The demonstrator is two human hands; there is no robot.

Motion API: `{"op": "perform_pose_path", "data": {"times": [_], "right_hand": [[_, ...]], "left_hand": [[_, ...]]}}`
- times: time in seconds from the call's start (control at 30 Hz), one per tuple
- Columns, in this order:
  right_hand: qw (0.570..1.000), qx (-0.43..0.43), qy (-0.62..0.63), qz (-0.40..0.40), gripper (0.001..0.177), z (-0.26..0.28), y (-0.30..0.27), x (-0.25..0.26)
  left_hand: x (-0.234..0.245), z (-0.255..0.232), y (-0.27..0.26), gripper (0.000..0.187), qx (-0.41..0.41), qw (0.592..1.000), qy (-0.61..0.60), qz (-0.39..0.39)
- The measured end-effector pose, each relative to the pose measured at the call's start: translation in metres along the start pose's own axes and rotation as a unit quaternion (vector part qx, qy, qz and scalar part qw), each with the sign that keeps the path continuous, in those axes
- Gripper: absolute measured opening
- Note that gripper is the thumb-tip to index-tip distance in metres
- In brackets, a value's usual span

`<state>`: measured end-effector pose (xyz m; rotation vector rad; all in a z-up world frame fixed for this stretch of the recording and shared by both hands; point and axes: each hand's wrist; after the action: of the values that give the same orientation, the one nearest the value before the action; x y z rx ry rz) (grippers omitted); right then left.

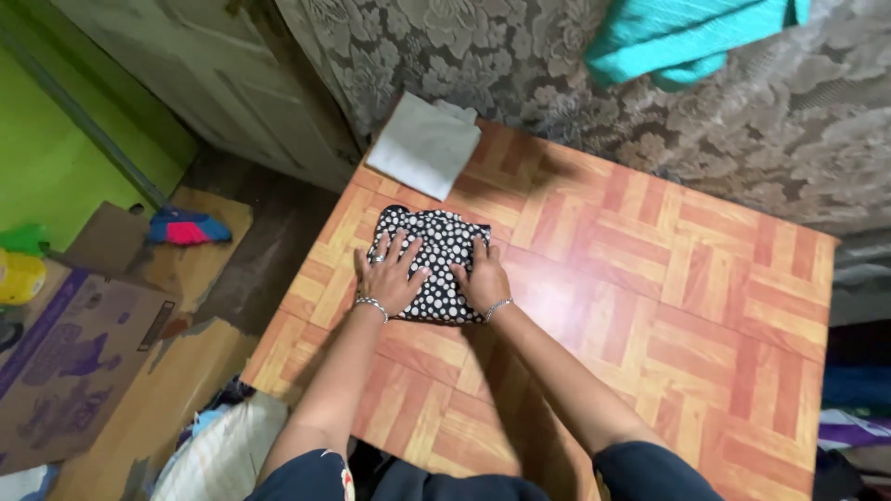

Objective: The person folds three garments on a wooden table: a white short-sleeved shirt, a black-and-white polka-dotted top, and a cream-colored long-sleeved shirt with floral embroidery. Each item is smoothed, folded into a compact rectangle, and stacked on the table.

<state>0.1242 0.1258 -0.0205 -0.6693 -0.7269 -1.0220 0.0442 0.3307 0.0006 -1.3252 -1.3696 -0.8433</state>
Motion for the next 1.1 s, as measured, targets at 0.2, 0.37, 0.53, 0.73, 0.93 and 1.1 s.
{"op": "perform_pose_path", "data": {"times": [0.2,0.37,0.53,0.73,0.93,1.1], "right_hand": [[0.99,-0.026,-0.117,-0.078,0.063,0.048,0.074,0.046],[0.992,-0.099,-0.084,-0.006,0.07,0.023,0.194,0.007],[0.984,-0.156,-0.054,0.068,0.09,0.011,0.258,-0.025],[0.977,-0.181,-0.057,0.095,0.085,-0.005,0.264,-0.041],[0.832,-0.323,0.449,0.047,0.05,0.015,0.285,0.015],[0.774,-0.272,0.543,0.18,0.033,0.0,0.228,0.07]], "left_hand": [[0.026,0.011,0.027,0.065,0.001,1.0,-0.003,-0.008],[0.003,0.008,0.061,0.056,0.044,0.994,-0.086,-0.044],[0.028,0.019,0.142,0.049,0.147,0.933,-0.248,-0.214],[0.012,0.063,0.262,0.071,0.271,0.916,-0.247,-0.162],[0.009,0.091,0.281,0.05,0.352,0.812,-0.457,-0.089],[0.078,0.057,0.192,0.032,0.269,0.482,-0.834,-0.008]]}}
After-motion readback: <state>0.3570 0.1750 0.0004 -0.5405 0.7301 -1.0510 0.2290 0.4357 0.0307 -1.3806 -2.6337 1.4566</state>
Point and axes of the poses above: each hand's wrist, its own y-axis towards the middle knuckle, its own x-axis out of the back of the hand, z = x × y, and after that the axes turned 3 degrees about -y, right-handed
